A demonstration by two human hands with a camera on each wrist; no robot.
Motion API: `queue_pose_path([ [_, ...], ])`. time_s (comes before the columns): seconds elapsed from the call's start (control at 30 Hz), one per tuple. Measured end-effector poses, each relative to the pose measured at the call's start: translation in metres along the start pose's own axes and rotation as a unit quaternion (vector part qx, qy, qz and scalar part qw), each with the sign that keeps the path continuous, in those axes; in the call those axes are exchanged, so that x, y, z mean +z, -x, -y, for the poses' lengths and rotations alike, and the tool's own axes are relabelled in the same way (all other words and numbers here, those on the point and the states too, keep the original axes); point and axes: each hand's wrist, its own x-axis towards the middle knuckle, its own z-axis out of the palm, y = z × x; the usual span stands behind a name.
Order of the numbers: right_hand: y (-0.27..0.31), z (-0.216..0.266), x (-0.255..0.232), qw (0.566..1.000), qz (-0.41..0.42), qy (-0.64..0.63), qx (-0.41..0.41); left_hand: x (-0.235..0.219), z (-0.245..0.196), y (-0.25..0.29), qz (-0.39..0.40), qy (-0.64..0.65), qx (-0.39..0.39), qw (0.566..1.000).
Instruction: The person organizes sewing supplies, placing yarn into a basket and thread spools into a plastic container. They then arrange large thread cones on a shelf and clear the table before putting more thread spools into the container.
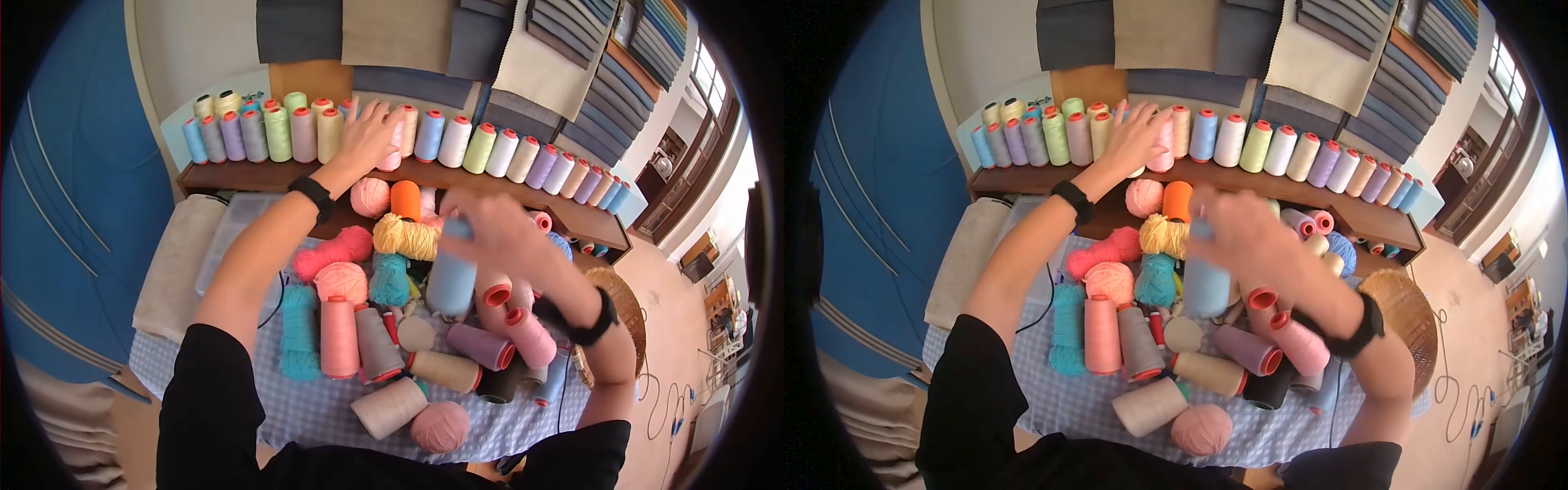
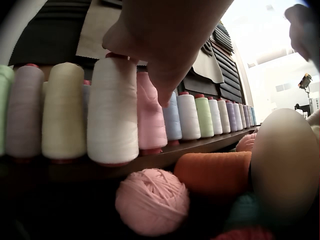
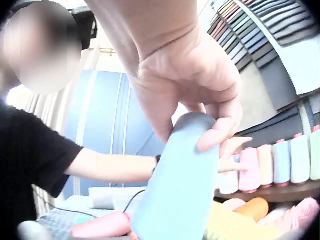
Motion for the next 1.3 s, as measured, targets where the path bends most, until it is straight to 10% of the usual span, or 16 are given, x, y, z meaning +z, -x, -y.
queue_pose_path([
  [0.37, -0.164, -0.120, 0.060, 0.978, -0.177, 0.070, 0.080, 0.000, 0.031, 0.020, -0.027, 0.102, 0.052, 0.993],
  [0.8, -0.163, -0.141, 0.111, 0.947, -0.192, -0.075, 0.247, -0.014, 0.031, 0.038, 0.031, 0.078, 0.067, 0.994],
  [1.03, -0.116, -0.114, 0.058, 0.959, 0.034, -0.121, 0.253, 0.001, 0.032, 0.034, 0.035, 0.020, 0.033, 0.999],
  [1.2, -0.017, -0.076, 0.027, 0.975, 0.097, 0.165, 0.116, -0.003, 0.026, 0.032, 0.001, -0.013, 0.050, 0.999],
  [1.3, 0.019, -0.030, 0.022, 0.923, 0.241, 0.184, 0.237, -0.009, 0.018, 0.032, 0.015, -0.006, 0.074, 0.997],
])
